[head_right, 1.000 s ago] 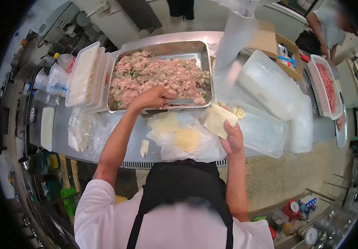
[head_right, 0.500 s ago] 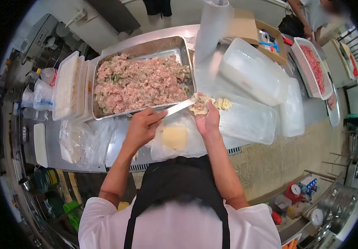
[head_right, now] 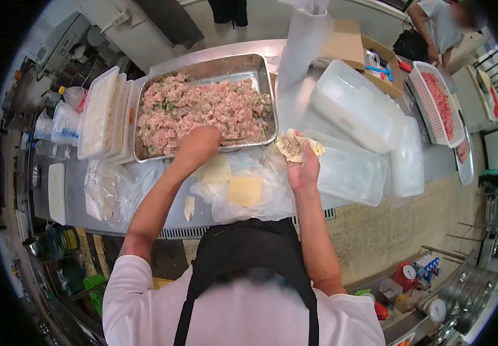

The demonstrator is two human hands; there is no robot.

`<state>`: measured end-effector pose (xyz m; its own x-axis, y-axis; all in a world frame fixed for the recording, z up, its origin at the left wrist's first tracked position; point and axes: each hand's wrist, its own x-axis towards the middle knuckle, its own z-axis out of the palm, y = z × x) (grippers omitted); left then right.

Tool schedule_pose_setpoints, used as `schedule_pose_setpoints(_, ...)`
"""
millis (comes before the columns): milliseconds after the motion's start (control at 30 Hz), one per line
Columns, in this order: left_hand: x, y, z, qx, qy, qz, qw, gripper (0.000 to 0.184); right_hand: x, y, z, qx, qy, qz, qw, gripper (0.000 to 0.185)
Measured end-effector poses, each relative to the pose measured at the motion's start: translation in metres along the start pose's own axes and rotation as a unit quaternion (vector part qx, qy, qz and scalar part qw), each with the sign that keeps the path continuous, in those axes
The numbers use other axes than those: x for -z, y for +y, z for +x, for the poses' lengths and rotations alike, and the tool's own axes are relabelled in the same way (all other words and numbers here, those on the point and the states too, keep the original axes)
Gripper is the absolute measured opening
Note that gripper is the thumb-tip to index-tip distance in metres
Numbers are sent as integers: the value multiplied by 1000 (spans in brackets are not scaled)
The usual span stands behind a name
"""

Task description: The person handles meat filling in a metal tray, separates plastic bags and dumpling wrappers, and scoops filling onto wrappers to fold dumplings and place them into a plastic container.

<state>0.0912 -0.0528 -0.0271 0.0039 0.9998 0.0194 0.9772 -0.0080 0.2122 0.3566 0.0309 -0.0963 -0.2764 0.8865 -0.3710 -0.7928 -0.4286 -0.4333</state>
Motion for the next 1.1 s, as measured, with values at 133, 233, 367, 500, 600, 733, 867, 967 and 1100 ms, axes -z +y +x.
schedule_pose_setpoints(133,8,-4,16,-6,-89,-39,995,27,4,1,-3,3,-14,-15,1000,43)
schedule_pose_setpoints(233,28,-15,19,-67,-87,-153,982,21,0,7,-3,3,0,-16,1000,43)
schedule_pose_setpoints(367,32,-4,-2,-53,-12,-294,954,41,-8,17,-2,-49,-35,21,998,45)
schedule_pose_setpoints(500,-15,30,-15,-44,65,-283,956,28,-32,20,-6,-124,-47,52,990,46)
schedule_pose_setpoints(600,-12,40,-37,-27,58,-206,976,22,-20,29,8,-91,45,61,993,46)
schedule_pose_setpoints(733,4,63,-40,-15,102,-262,959,24,-14,29,7,-51,30,49,997,46)
schedule_pose_setpoints(867,-15,60,-38,-35,103,-231,967,28,-20,30,10,-50,7,26,998,44)
schedule_pose_setpoints(967,6,68,-44,-23,75,-238,968,26,-13,22,6,-30,10,34,999,43)
schedule_pose_setpoints(1100,-21,69,-33,-50,158,-271,948,26,-46,10,-17,-45,-49,22,998,45)
